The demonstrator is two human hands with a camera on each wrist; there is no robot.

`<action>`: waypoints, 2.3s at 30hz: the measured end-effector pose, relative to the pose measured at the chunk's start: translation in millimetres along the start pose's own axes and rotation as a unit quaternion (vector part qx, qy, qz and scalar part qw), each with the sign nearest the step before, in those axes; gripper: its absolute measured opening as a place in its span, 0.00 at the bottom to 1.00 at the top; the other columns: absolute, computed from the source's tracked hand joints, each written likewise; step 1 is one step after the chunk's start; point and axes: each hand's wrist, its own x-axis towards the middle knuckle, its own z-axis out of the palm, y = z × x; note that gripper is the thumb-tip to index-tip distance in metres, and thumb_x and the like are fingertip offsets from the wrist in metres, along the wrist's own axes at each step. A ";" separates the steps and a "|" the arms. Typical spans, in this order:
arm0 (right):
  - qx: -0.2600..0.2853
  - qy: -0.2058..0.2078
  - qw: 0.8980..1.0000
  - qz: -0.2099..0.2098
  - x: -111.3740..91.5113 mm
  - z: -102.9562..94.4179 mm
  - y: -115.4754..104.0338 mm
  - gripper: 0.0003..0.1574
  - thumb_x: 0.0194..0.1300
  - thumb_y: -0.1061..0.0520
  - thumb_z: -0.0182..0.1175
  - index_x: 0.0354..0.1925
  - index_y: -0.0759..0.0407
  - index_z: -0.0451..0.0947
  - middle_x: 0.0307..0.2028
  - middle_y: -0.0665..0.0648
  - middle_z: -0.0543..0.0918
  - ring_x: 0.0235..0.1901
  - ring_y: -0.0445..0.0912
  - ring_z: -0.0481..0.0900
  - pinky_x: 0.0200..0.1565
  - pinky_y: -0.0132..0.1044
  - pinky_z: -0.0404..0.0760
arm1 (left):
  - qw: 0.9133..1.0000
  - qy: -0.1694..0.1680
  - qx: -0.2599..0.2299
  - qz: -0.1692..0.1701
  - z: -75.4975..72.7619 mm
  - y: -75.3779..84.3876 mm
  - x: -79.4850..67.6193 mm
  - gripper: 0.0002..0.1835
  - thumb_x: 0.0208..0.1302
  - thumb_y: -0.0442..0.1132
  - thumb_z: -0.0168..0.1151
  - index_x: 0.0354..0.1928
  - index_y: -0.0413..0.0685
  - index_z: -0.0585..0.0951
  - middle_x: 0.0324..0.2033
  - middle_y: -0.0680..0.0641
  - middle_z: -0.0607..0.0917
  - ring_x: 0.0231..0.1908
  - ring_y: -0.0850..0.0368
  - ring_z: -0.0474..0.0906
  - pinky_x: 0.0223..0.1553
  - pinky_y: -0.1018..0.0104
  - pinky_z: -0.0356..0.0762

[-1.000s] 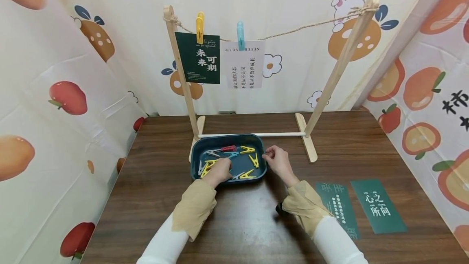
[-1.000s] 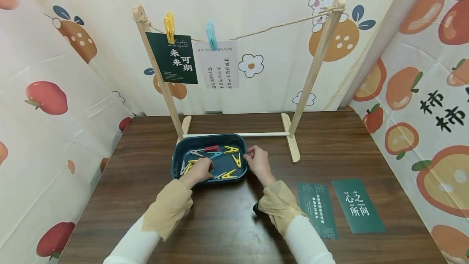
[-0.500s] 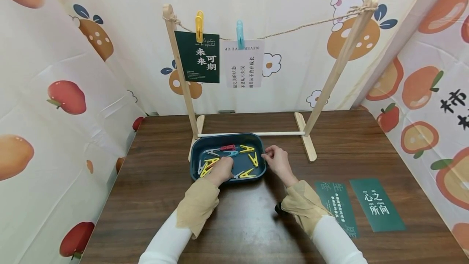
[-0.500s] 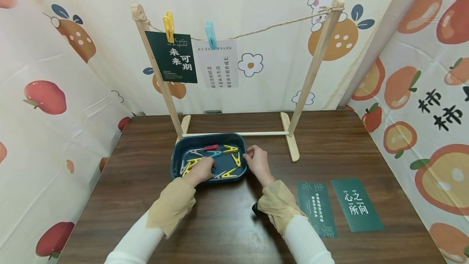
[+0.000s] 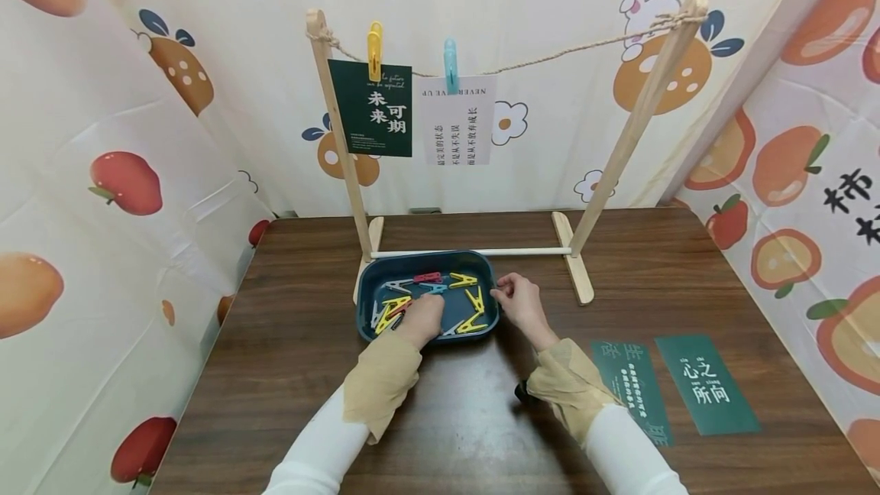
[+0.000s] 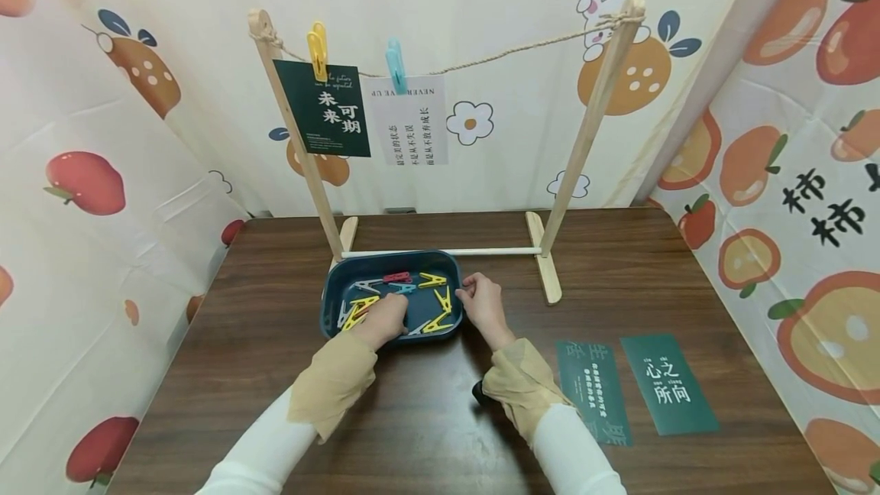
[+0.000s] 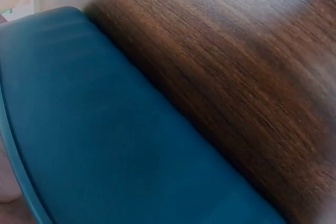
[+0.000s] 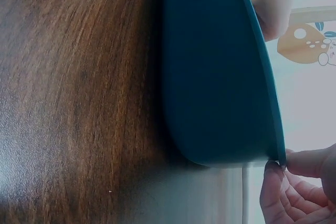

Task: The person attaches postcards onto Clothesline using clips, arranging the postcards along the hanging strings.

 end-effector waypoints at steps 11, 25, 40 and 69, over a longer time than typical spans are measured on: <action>0.026 -0.009 1.000 0.016 -2.6 -3.2 2.0 0.10 0.55 0.61 0.61 0.34 0.68 0.75 0.21 0.56 0.76 0.17 0.43 0.74 0.19 0.33 0.75 | 0.998 -0.011 0.040 -0.039 4.7 7.2 6.8 0.09 0.55 0.32 0.60 0.39 0.41 0.79 0.37 0.42 0.80 0.37 0.49 0.76 0.32 0.52 0.76; 0.035 0.014 0.999 0.016 -14.5 -28.7 3.8 0.10 0.57 0.59 0.60 0.34 0.67 0.77 0.20 0.55 0.76 0.15 0.41 0.72 0.20 0.33 0.75 | 0.999 0.007 0.026 -0.042 1.4 8.4 5.8 0.08 0.52 0.32 0.63 0.36 0.41 0.79 0.33 0.43 0.80 0.34 0.50 0.76 0.31 0.54 0.76; -0.015 0.060 0.998 0.021 -35.2 -61.7 32.8 0.11 0.55 0.58 0.61 0.33 0.66 0.78 0.24 0.56 0.79 0.24 0.43 0.74 0.27 0.32 0.71 | 0.988 0.101 -0.116 -0.024 -8.9 -3.6 -6.7 0.14 0.48 0.35 0.68 0.36 0.34 0.79 0.32 0.42 0.79 0.33 0.52 0.75 0.35 0.61 0.75; -0.132 -0.008 0.983 0.128 -96.1 -121.7 105.6 0.32 0.57 0.53 0.57 0.47 0.80 0.65 0.39 0.75 0.73 0.40 0.64 0.71 0.41 0.54 0.69 | 0.888 0.273 -0.367 0.037 -31.7 25.4 -50.8 0.17 0.47 0.35 0.69 0.40 0.38 0.79 0.34 0.44 0.78 0.34 0.52 0.75 0.38 0.61 0.76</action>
